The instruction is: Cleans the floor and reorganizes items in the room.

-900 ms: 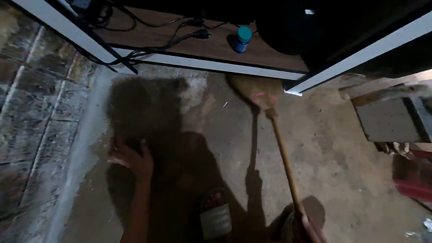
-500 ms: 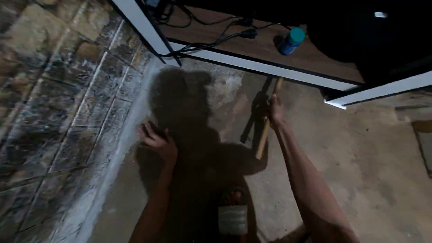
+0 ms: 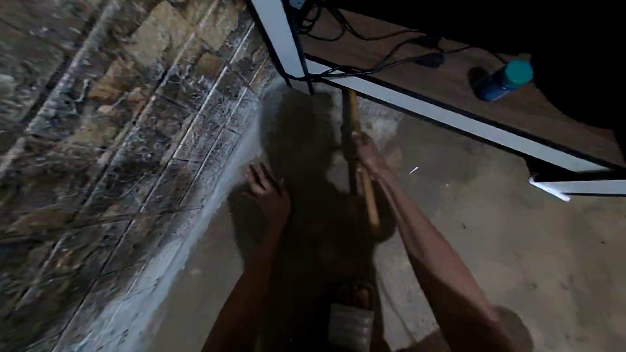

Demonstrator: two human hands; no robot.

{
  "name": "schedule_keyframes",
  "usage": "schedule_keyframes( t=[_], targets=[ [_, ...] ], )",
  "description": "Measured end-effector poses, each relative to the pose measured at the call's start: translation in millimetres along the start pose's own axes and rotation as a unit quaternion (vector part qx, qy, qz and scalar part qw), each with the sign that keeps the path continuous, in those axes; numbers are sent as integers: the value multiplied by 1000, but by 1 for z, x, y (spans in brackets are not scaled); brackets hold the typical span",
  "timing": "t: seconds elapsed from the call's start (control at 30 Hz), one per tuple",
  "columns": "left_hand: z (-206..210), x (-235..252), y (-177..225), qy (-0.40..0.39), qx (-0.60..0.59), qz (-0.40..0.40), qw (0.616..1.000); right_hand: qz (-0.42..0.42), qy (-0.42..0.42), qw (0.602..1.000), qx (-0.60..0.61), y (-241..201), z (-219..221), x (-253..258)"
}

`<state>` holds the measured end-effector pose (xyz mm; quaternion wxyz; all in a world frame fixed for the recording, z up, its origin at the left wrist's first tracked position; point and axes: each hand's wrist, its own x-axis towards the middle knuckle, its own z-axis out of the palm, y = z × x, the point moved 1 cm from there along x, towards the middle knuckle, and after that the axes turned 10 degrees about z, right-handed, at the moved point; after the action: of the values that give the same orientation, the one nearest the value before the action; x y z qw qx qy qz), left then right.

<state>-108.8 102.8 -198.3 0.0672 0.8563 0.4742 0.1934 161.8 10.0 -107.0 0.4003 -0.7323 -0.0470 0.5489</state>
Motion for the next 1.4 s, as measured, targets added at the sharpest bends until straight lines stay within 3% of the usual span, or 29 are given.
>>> schedule_keyframes(
  t=[0.1,0.23,0.3,0.4,0.47,0.57,0.7,0.83,0.93,1.03,1.1,1.2,1.27,1.4],
  targets=[
    [3,-1,-1,13,-4,-5,1000,4,44,982,-183,20,-60,-16],
    [7,-3,-4,36,-17,5,999,27,93,933,-348,59,-144,-98],
    [6,-3,-4,38,-26,5,999,34,111,926,-359,101,-178,-144],
    [9,-4,-5,38,-27,6,999,25,118,968,-221,167,-203,-190],
    [12,-4,-9,40,-24,6,999,31,91,990,-102,183,-198,-187],
    [10,-3,-6,28,-20,-8,999,30,78,995,-55,147,-154,-148],
    [12,-2,-6,47,-13,6,999,-16,95,973,-209,71,-91,-69],
    [12,-3,-8,37,-7,7,999,-54,86,959,-264,40,-86,-8],
    [7,-1,-4,24,-10,-1,1000,-32,107,964,-241,71,-113,-51],
    [3,1,0,16,-16,-11,1000,61,127,965,-219,137,-145,-145],
    [3,0,1,8,-15,-19,1000,77,152,955,-244,180,-160,-207],
    [4,-1,-1,-2,-11,-22,1000,51,185,932,-308,194,-154,-230],
    [6,0,-1,1,-13,-19,1000,42,155,936,-312,164,-139,-193],
    [8,-1,0,29,3,-4,1000,0,120,945,-304,93,-130,-70]
  ],
)
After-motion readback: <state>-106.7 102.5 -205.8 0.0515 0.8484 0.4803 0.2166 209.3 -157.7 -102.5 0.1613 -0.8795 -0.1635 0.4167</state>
